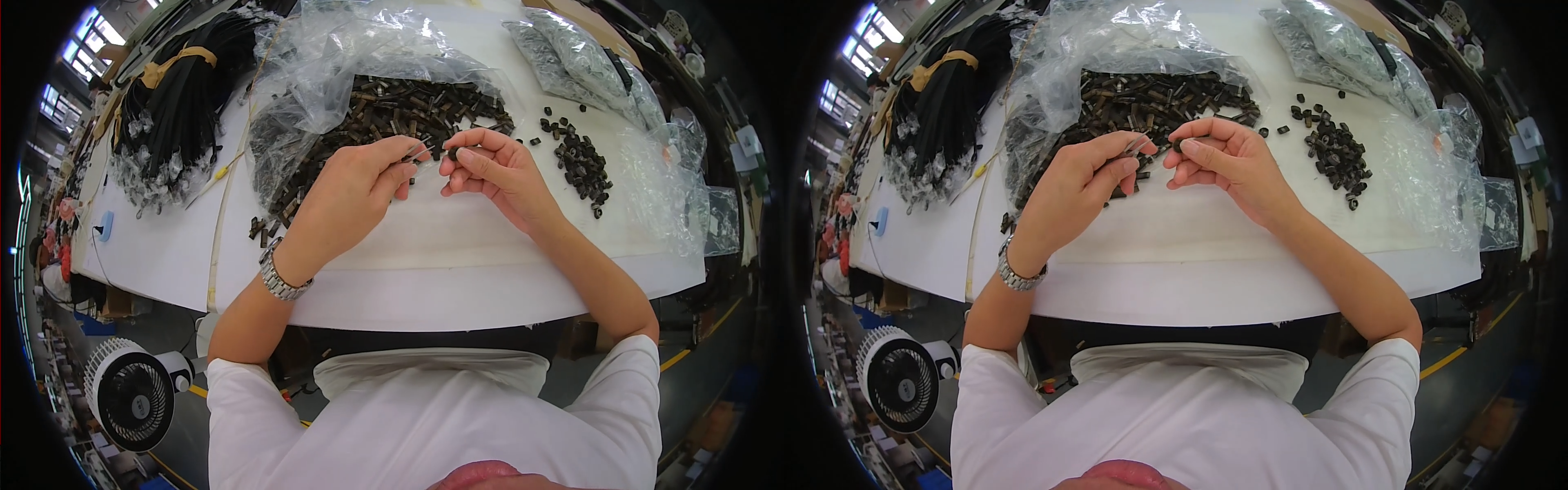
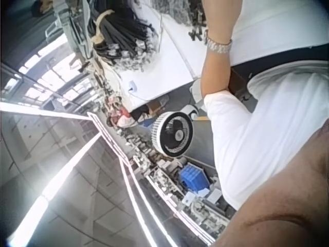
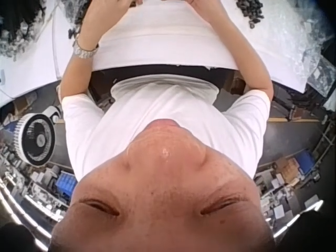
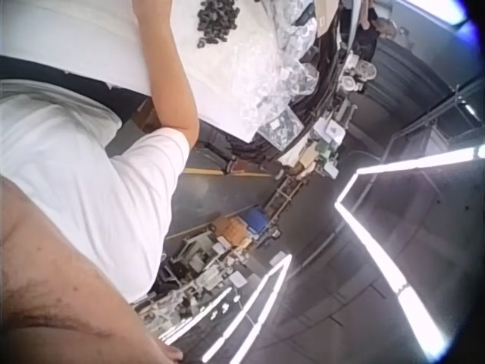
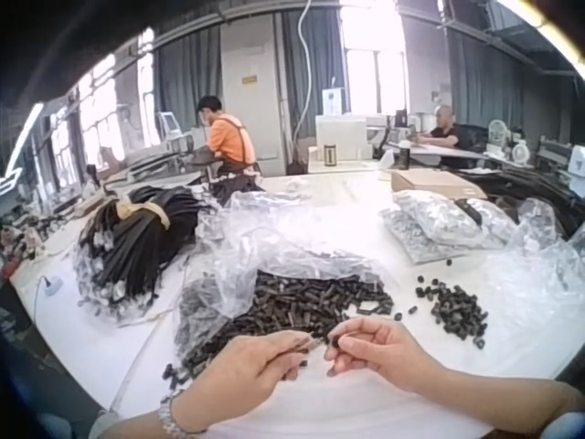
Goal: Assembling zipper sliders and pullers using tweezers at a workshop table.
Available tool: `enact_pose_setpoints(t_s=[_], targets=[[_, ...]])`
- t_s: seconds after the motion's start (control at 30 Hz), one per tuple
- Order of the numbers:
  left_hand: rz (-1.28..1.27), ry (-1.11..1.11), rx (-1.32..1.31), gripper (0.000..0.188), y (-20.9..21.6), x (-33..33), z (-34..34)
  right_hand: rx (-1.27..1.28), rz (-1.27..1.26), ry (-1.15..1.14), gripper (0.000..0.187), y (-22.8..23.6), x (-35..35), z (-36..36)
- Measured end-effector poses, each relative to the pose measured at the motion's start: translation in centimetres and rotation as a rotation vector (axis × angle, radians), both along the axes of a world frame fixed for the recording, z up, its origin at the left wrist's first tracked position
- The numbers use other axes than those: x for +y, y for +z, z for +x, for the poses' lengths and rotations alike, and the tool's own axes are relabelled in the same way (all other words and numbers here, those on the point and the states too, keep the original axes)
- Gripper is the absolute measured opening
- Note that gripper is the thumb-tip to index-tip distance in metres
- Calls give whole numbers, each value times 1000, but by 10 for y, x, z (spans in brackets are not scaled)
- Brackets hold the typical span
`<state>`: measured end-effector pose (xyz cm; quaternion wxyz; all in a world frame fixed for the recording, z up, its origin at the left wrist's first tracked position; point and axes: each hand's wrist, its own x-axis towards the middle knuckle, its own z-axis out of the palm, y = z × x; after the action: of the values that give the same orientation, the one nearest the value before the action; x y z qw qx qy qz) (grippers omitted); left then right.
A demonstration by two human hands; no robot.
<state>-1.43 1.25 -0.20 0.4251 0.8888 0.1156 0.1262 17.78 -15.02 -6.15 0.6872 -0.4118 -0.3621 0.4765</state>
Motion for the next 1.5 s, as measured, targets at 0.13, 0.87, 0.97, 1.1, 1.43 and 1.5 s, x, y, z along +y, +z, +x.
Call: enact_pose_setpoints(t_s=[0.13, 0.87, 0.97, 1.1, 1.43, 1.5], targets=[[21, 37, 17, 20, -2, -5, 3, -33, -3, -14, 23, 2, -3, -2], [-326, -146, 68, 20, -7, 6, 9, 293, -69, 202, 28, -10, -3, -11], [-451, -140, 86, 22, -9, 8, 8, 42, -70, 85, 25, 7, -3, -20], [-293, -94, 53, 26, -12, 5, 7, -420, -83, -136, 19, 12, -7, -29], [-820, -241, 168, 30, -7, 20, 6, -877, -59, -167, 12, 23, -19, -46], [-740, -232, 156, 34, -7, 20, 5, -534, -105, -214, 13, 21, -16, -39]])
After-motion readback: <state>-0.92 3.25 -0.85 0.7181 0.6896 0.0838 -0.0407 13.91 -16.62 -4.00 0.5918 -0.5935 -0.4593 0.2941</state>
